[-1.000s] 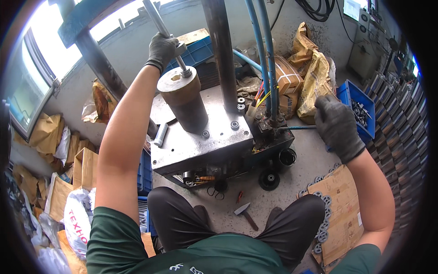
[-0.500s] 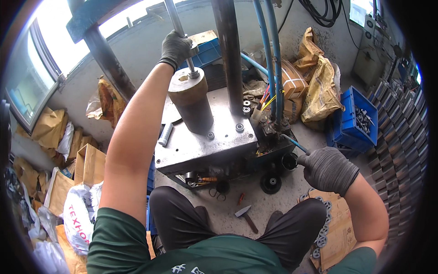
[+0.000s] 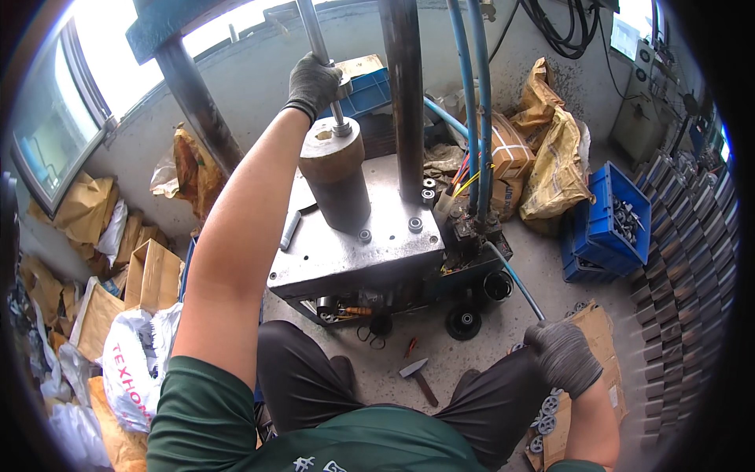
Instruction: Assemble cylindrical metal components and gears using a vertical press machine.
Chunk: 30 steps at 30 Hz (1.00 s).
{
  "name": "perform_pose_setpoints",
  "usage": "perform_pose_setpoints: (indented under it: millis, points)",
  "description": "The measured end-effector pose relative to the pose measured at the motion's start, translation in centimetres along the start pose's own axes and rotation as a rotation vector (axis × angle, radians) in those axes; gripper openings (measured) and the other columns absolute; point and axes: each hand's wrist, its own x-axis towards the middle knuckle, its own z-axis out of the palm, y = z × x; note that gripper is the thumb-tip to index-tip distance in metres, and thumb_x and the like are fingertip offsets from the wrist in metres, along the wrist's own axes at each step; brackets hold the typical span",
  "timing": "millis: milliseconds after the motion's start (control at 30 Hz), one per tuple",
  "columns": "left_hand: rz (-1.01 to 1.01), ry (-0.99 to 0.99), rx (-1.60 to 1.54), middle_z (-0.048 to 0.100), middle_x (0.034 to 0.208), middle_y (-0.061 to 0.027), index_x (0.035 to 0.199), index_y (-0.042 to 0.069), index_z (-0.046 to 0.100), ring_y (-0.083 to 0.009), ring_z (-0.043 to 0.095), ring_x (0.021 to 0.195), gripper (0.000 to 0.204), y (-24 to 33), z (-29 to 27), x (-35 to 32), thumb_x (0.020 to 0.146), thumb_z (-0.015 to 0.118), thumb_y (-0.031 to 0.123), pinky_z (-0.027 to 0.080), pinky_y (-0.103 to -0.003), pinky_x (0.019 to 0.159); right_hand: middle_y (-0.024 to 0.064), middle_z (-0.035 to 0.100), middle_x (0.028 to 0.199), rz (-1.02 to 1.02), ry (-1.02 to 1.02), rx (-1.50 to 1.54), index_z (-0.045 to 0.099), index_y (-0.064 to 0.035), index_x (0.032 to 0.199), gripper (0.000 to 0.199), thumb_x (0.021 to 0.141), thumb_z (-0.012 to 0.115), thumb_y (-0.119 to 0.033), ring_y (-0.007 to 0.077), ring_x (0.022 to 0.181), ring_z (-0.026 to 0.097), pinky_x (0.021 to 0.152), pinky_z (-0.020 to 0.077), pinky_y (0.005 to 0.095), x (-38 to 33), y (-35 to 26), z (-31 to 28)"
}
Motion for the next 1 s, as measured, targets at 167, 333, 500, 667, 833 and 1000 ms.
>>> perform_pose_setpoints:
  millis: [167,333,500,667,833,1000]
  points:
    - [0.014,0.017,-0.009,0.079,0.102,-0.0212,0.112,0.004,0.073,-0.0357,0.077,0.101,0.029,-0.1,0.2,0.2,0.089,0.071,0.019,0.061,-0.044,0.094,0.0195,0.071,0.085,0.022,0.018,0.059,0.074,-0.0048,0.086,0.018,0.082,0.069,-0.022,0.0406,0.083,0.072,0.078,0.0573,0.0499,-0.5,-0.6,0.5]
    - [0.012,0.045,-0.018,0.079,0.099,-0.0209,0.110,0.002,0.074,-0.0355,0.077,0.098,0.028,-0.4,0.5,0.1,0.087,0.073,0.019,0.061,-0.043,0.091,0.0200,0.071,0.084,0.024,-0.048,0.035,0.072,-0.0040,0.084,0.022,0.085,0.069,-0.026,0.0410,0.083,0.072,0.077,0.0579,0.0498,0.0,-0.8,-0.4]
    - [-0.012,0.008,-0.083,0.079,0.096,-0.0196,0.109,0.001,0.075,-0.0343,0.078,0.093,0.029,-0.4,0.4,0.2,0.086,0.075,0.020,0.063,-0.042,0.087,0.0192,0.072,0.085,0.000,-0.087,0.005,0.075,-0.0044,0.090,0.026,0.087,0.068,-0.029,0.0405,0.084,0.072,0.080,0.0583,0.0496,0.2,-0.1,-0.8]
    - [0.003,-0.009,-0.017,0.079,0.102,-0.0214,0.110,0.004,0.075,-0.0361,0.078,0.099,0.027,0.3,0.3,-0.3,0.089,0.069,0.019,0.061,-0.043,0.092,0.0191,0.075,0.094,0.040,-0.048,0.110,0.078,-0.0051,0.103,0.029,0.086,0.069,-0.026,0.0401,0.088,0.073,0.084,0.0585,0.0487,1.2,0.0,-3.1]
    - [-0.019,0.012,-0.010,0.078,0.104,-0.0218,0.111,0.004,0.074,-0.0364,0.077,0.102,0.028,-0.6,0.5,0.5,0.090,0.069,0.020,0.060,-0.044,0.094,0.0196,0.075,0.098,0.021,0.018,0.118,0.077,-0.0043,0.111,0.032,0.085,0.071,-0.022,0.0402,0.092,0.073,0.084,0.0583,0.0479,1.4,-0.2,-3.2]
    - [0.017,0.024,0.065,0.078,0.104,-0.0223,0.112,0.004,0.075,-0.0373,0.076,0.104,0.028,-0.7,1.0,0.8,0.090,0.069,0.021,0.060,-0.045,0.094,0.0193,0.074,0.094,-0.034,-0.025,0.109,0.077,-0.0044,0.111,0.032,0.086,0.072,-0.024,0.0403,0.090,0.072,0.083,0.0579,0.0479,0.5,0.9,-2.3]
